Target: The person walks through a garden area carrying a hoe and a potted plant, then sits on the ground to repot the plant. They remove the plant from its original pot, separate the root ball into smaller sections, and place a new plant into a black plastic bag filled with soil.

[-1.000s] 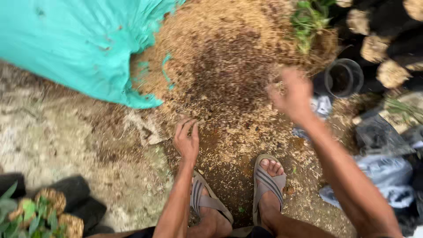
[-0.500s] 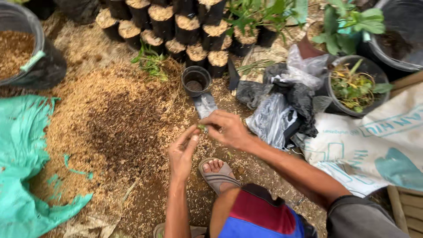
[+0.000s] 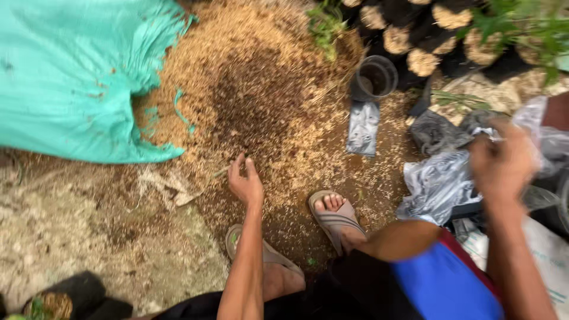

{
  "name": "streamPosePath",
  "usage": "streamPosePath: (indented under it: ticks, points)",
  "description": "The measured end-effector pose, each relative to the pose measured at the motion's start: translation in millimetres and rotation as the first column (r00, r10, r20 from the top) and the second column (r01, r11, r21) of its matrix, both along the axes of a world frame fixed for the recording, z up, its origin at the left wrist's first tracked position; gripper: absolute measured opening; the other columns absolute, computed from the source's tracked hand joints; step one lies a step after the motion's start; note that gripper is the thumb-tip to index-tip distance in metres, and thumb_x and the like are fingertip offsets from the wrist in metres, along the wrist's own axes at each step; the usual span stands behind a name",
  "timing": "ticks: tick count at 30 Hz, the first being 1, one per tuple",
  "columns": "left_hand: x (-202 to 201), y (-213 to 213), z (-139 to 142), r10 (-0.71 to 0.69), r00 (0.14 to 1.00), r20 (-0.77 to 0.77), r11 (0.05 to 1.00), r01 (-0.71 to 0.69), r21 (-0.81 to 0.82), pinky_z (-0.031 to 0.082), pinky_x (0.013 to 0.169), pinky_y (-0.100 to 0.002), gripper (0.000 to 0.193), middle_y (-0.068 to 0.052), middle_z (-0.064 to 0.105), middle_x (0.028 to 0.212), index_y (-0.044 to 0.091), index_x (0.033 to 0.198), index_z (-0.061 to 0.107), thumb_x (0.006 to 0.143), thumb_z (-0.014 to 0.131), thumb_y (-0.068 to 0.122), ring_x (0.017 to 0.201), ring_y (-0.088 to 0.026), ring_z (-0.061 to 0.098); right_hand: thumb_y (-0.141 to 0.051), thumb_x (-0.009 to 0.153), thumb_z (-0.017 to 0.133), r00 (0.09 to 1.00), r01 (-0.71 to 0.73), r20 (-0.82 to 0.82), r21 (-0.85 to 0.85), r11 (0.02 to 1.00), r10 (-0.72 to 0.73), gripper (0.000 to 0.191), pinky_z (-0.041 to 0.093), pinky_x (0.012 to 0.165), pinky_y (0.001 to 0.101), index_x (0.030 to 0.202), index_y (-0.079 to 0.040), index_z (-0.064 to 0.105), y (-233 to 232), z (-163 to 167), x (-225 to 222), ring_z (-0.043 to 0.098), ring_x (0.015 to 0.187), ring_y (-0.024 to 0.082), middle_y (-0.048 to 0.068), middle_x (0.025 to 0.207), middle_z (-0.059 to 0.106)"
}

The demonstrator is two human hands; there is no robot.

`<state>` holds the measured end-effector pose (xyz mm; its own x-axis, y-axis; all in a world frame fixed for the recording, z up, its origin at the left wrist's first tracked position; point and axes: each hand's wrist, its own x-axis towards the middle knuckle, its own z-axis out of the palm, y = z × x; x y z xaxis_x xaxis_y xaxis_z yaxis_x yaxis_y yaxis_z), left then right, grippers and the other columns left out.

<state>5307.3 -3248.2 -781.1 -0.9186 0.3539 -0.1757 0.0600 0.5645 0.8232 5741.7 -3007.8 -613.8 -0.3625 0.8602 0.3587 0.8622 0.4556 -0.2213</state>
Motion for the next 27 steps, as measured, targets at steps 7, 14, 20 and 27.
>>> streamPosePath:
  ticks: [7, 14, 20, 27]
  points:
    - [28.2, -12.6, -64.5, 0.113, 0.994, -0.012, 0.978, -0.113, -0.174, 0.024, 0.119, -0.067, 0.066, -0.013, 0.015, 0.17, 0.016, 0.16, 0.029, 0.103, 0.051, 0.042, 0.155, -0.04, 0.018, -0.035, 0.098, 0.072, 0.846, -0.531, -0.367, -0.516, 0.672, 0.387, 0.058, 0.045, 0.11, 0.0472, 0.146, -0.008, 0.056, -36.5, -142.3, -232.5, 0.052, 0.135, 0.038, 0.024, 0.147, 0.053]
    - [40.6, 19.7, -98.5, 0.215, 0.973, -0.089, 0.917, -0.232, -0.323, 0.007, 0.126, -0.064, 0.07, -0.011, 0.005, 0.175, 0.019, 0.165, 0.017, 0.105, 0.034, 0.051, 0.159, -0.035, 0.01, -0.045, 0.106, 0.047, 0.876, -0.438, -0.384, -0.376, 0.817, 0.294, 0.064, 0.033, 0.119, 0.0553, 0.158, -0.007, 0.041, -32.6, -225.5, -317.1, 0.039, 0.144, 0.041, 0.026, 0.158, 0.038]
    - [58.8, 56.4, -114.3, 0.198, 0.977, -0.077, 0.976, -0.204, -0.08, 0.0, 0.128, -0.058, 0.065, -0.014, 0.014, 0.175, 0.016, 0.164, 0.027, 0.108, 0.021, 0.049, 0.161, -0.033, 0.014, -0.052, 0.109, 0.033, 0.839, -0.427, -0.515, -0.422, 0.8, 0.176, 0.058, 0.044, 0.107, 0.0487, 0.146, -0.01, 0.049, -103.6, -271.8, -336.4, 0.05, 0.126, 0.035, 0.021, 0.141, 0.049]
    - [58.0, 60.7, -52.0, 0.232, 0.891, 0.391, 0.862, -0.374, 0.342, 0.051, 0.1, -0.06, 0.051, -0.027, 0.058, 0.125, 0.005, 0.13, 0.062, 0.113, 0.041, 0.048, 0.11, -0.038, 0.057, -0.034, 0.107, 0.048, 0.704, -0.497, -0.604, -0.794, 0.349, -0.373, 0.036, 0.056, 0.073, 0.0318, 0.12, -0.005, 0.068, -127.3, -225.7, -355.9, 0.06, 0.081, 0.016, 0.009, 0.095, 0.068]
